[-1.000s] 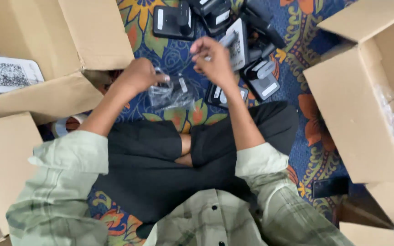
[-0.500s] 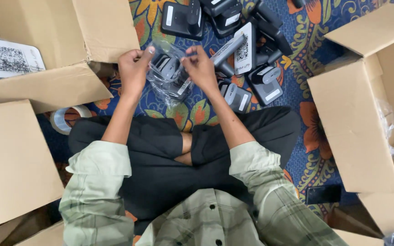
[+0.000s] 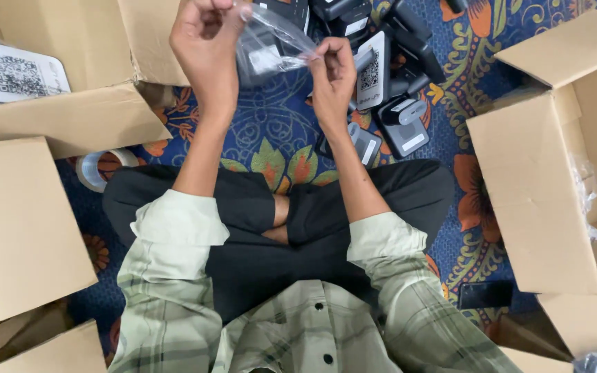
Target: The person packs barcode scanners and related mounting equipment into cardboard boxes with bubble wrap.
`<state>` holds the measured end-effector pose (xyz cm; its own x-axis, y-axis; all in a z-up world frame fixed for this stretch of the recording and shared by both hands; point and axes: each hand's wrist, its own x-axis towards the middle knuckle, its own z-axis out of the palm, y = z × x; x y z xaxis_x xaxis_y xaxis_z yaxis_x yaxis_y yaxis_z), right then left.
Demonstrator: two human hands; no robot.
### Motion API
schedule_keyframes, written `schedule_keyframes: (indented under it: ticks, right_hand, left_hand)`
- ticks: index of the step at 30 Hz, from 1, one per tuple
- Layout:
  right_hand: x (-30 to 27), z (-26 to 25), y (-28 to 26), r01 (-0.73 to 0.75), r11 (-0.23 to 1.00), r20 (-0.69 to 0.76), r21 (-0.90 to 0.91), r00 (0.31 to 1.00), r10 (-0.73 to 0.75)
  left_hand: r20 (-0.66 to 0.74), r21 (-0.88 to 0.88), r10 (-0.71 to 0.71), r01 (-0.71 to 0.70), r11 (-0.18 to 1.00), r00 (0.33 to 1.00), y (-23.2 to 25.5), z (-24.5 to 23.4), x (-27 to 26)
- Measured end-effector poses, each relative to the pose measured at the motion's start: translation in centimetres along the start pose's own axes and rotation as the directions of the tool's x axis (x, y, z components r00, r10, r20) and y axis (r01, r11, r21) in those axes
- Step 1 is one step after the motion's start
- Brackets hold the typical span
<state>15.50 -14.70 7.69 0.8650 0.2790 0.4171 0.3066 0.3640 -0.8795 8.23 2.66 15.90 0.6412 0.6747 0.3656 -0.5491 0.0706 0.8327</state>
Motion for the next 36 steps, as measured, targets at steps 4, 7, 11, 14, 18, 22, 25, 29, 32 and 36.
schedule_keyframes:
  ticks: [4,7,11,14,18,22,25,29,32,36]
  right_hand:
    - [-0.9,-1.5,0.5,-0.162,0.973,0.09,-0.163,0.98,0.179]
    - [-1.9,-2.2,-0.2,-0.188,0.723,0.21,-0.664,0.881,0.423]
    - [-3.3,-3.1,1.0,0.125,0.444,0.323,-0.887,0.855,0.406]
    - [-2.7,-2.2,0.2,0.054,0.3,0.192,-0.952,0.871,0.453]
    - [-0.5,0.9,-2.7,-0.036,0.574,0.128,-0.818,0.962,0.243]
    - [-1.7,-0.3,3.4,-0.057,0.683,0.287,-0.729,0.88,0.379]
    - [-3.2,-0.2,5.2,-0.06,0.648,0.213,-0.76,0.918,0.335]
    - [-5.0,0.6,6.5,0.027,0.505,0.14,-0.863,0.972,0.187]
    - [-4.3,1.9,5.2,-0.195,0.526,-0.018,-0.828,0.946,0.322]
    - [-4.6,0.7,6.9,-0.241,0.668,0.005,-0.704,0.939,0.344]
  left_hand:
    - [0.153,0.306,0.137,-0.178,0.935,0.979,1.6,-2.2,-4.5]
    - [0.131,0.73,-0.248,0.077,0.68,0.96,-0.5,-5.8,-7.8]
    - [-0.015,0.832,-0.634,0.361,0.421,0.773,-3.0,-9.2,-10.7]
    - [-0.064,0.875,-0.711,0.382,0.297,0.7,-3.9,-9.6,-10.1]
    - [0.034,0.866,-0.332,0.139,0.481,0.943,-6.6,-8.1,-9.7]
    - [0.178,0.838,-0.6,0.199,0.507,0.78,-11.5,-8.3,-11.8]
    - [0.144,0.809,-0.579,0.241,0.536,0.802,-14.0,-8.5,-13.5]
    - [0.107,0.881,-0.637,0.224,0.417,0.764,-14.4,-8.8,-14.2]
    - [0.077,0.888,-0.637,0.239,0.394,0.767,-16.4,-9.5,-13.9]
    - [0.13,0.775,-0.553,0.264,0.574,0.823,-18.1,-10.7,-13.6]
